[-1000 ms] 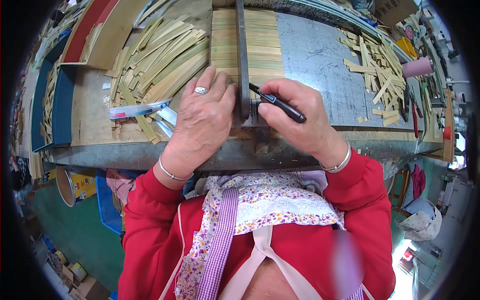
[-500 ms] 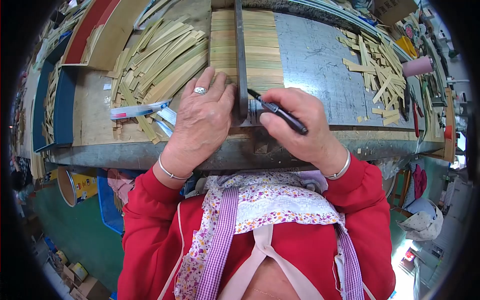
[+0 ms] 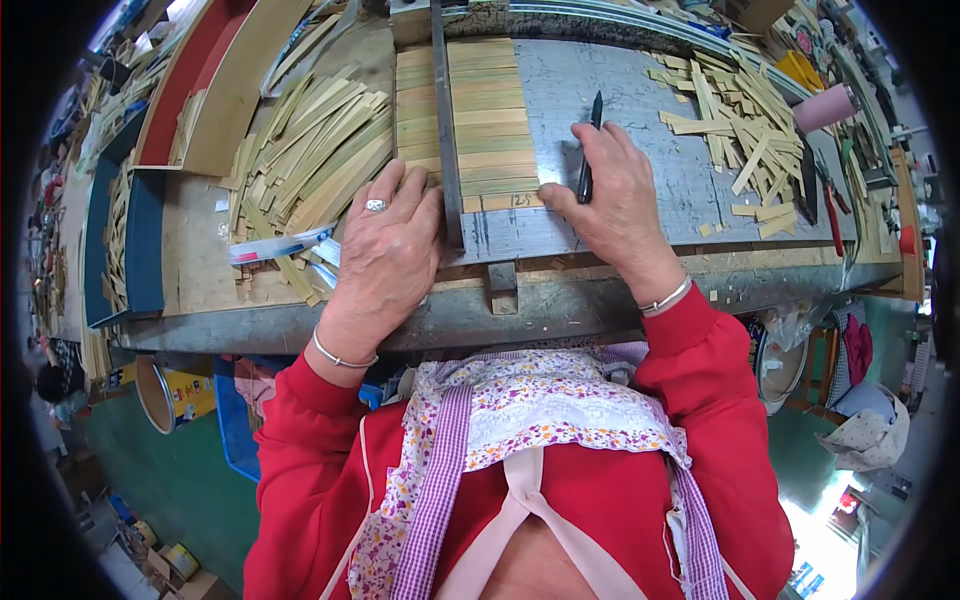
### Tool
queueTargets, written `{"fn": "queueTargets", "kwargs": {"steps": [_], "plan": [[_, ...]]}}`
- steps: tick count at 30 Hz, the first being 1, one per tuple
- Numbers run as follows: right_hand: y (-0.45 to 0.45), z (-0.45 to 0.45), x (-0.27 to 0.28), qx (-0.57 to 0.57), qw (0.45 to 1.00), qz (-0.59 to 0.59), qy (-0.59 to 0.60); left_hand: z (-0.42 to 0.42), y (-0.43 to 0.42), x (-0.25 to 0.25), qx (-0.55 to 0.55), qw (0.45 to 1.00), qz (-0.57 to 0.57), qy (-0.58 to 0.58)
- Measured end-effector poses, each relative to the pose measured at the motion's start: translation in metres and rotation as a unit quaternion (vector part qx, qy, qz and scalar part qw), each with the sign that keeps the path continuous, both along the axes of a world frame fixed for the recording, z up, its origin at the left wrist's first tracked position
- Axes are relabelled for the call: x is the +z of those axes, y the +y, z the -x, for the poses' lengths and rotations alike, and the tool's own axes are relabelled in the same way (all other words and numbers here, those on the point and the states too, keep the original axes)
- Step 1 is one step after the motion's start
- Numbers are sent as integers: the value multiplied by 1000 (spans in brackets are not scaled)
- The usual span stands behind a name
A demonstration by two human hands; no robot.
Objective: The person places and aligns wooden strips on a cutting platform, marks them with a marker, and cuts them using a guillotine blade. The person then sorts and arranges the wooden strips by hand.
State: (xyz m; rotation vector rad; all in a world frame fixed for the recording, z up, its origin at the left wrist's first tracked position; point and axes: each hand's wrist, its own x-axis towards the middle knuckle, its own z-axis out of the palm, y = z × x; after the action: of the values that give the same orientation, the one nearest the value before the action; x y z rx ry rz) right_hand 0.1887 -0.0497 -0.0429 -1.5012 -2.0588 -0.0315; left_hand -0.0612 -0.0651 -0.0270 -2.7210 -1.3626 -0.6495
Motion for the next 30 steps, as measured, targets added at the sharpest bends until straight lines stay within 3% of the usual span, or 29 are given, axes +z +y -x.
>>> {"fn": "queueTargets", "kwargs": {"steps": [15, 21, 25, 30], "plan": [[-1, 1, 5, -2, 1000, 19, 15, 6, 7, 17, 3, 999, -21, -40], [-3, 1, 6, -6, 999, 39, 34, 7, 73, 78, -2, 994, -102, -28], [-3, 0, 11, -8, 997, 69, 33, -12, 154, 119, -4, 990, -117, -81], [-4, 2, 16, -2, 998, 52, 23, -40, 252, 178, 96, 978, -120, -140]]}}
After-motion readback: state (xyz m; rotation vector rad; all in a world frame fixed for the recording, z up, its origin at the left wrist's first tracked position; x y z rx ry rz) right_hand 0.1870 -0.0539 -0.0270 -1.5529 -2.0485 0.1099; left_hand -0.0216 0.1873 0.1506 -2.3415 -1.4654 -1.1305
